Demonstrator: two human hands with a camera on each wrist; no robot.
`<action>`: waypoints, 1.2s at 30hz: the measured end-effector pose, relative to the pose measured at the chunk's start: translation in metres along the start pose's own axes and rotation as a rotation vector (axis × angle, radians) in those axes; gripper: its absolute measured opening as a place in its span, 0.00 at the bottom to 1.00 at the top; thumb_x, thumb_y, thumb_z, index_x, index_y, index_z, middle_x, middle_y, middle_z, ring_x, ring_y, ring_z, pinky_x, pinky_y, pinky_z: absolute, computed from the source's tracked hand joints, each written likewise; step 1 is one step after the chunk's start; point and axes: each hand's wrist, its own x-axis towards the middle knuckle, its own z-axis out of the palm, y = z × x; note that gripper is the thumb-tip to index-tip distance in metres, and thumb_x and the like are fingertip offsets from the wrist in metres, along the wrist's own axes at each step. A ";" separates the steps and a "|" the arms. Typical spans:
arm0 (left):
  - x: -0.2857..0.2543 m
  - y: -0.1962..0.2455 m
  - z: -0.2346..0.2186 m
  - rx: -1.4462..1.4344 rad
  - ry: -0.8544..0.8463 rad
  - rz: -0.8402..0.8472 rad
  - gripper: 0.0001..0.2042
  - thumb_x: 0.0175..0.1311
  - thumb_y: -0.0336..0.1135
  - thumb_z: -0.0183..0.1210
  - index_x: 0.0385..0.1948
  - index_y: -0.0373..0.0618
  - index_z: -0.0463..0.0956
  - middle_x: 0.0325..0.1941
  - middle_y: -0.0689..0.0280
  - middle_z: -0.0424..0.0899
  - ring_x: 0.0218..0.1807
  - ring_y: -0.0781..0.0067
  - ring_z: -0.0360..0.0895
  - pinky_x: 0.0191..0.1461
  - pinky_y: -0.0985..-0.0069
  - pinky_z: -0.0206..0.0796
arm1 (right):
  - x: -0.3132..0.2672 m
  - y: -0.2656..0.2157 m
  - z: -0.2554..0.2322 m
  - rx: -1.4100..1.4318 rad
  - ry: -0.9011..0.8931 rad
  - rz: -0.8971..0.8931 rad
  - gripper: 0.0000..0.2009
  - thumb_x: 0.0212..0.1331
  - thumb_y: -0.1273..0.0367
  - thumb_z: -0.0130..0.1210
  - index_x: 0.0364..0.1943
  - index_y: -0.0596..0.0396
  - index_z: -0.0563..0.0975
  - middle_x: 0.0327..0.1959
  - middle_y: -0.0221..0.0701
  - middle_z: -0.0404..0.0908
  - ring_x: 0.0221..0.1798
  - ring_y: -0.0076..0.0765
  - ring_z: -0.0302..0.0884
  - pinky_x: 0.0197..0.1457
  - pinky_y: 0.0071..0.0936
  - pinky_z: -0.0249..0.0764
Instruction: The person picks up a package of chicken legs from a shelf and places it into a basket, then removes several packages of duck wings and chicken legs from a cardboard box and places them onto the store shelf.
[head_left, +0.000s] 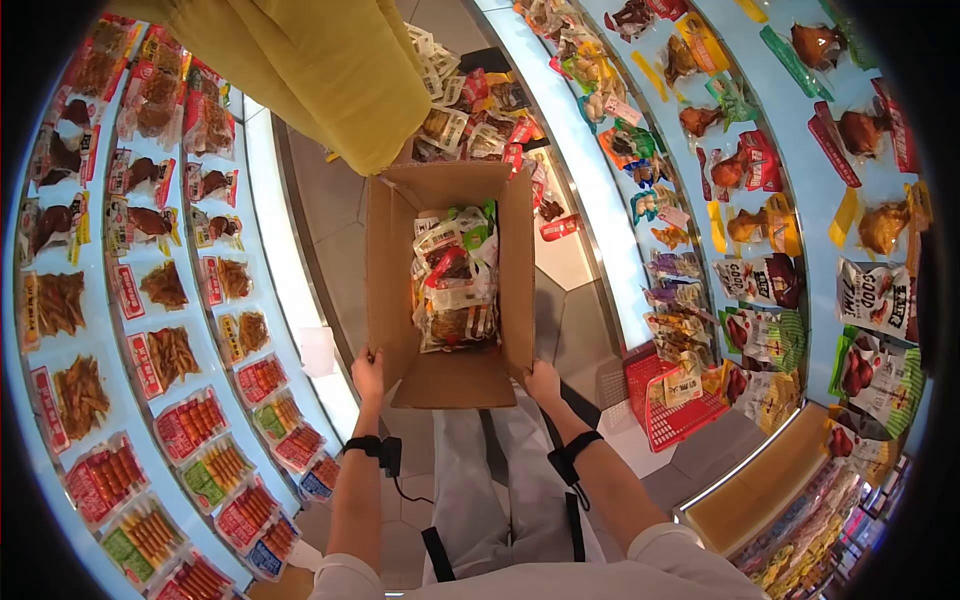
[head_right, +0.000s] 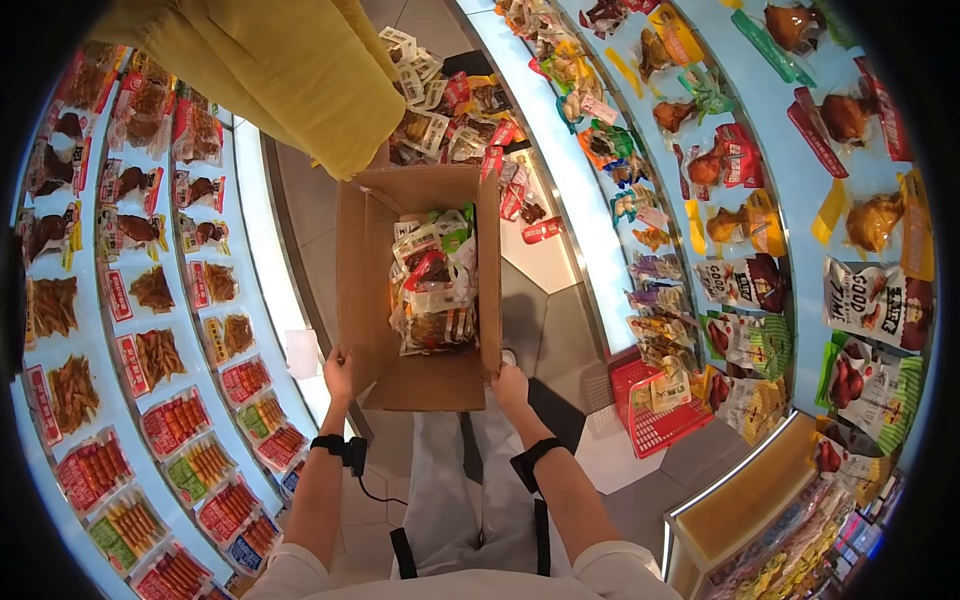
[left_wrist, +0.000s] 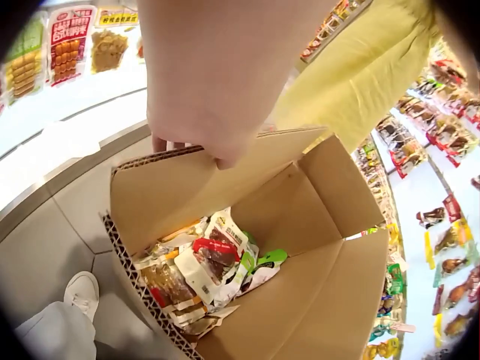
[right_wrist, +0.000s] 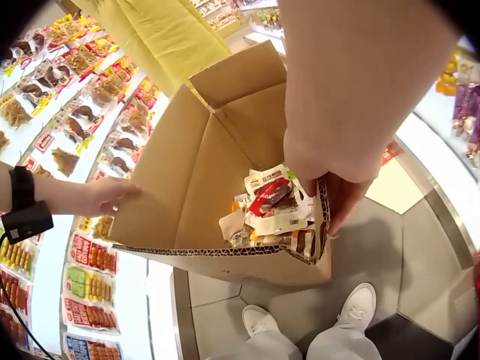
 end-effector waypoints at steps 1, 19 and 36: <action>0.004 0.008 -0.006 -0.011 -0.031 0.019 0.19 0.52 0.42 0.57 0.42 0.38 0.73 0.33 0.49 0.78 0.37 0.50 0.76 0.40 0.64 0.67 | 0.000 0.002 0.001 -0.024 0.005 -0.012 0.10 0.48 0.69 0.49 0.24 0.66 0.74 0.26 0.51 0.75 0.34 0.56 0.74 0.38 0.43 0.71; -0.078 -0.024 0.075 -0.217 -0.570 -0.112 0.13 0.56 0.30 0.53 0.43 0.35 0.70 0.36 0.61 0.78 0.34 0.69 0.78 0.31 0.73 0.72 | -0.008 0.110 -0.089 -0.369 0.159 0.149 0.08 0.42 0.71 0.53 0.29 0.59 0.78 0.31 0.45 0.78 0.37 0.51 0.76 0.43 0.39 0.72; -0.125 0.008 0.138 -0.519 -0.685 -0.277 0.12 0.58 0.33 0.55 0.41 0.37 0.71 0.34 0.65 0.78 0.32 0.74 0.76 0.31 0.77 0.69 | 0.045 0.232 -0.170 -0.432 0.077 0.207 0.16 0.42 0.61 0.57 0.35 0.56 0.77 0.36 0.44 0.77 0.41 0.49 0.74 0.44 0.41 0.69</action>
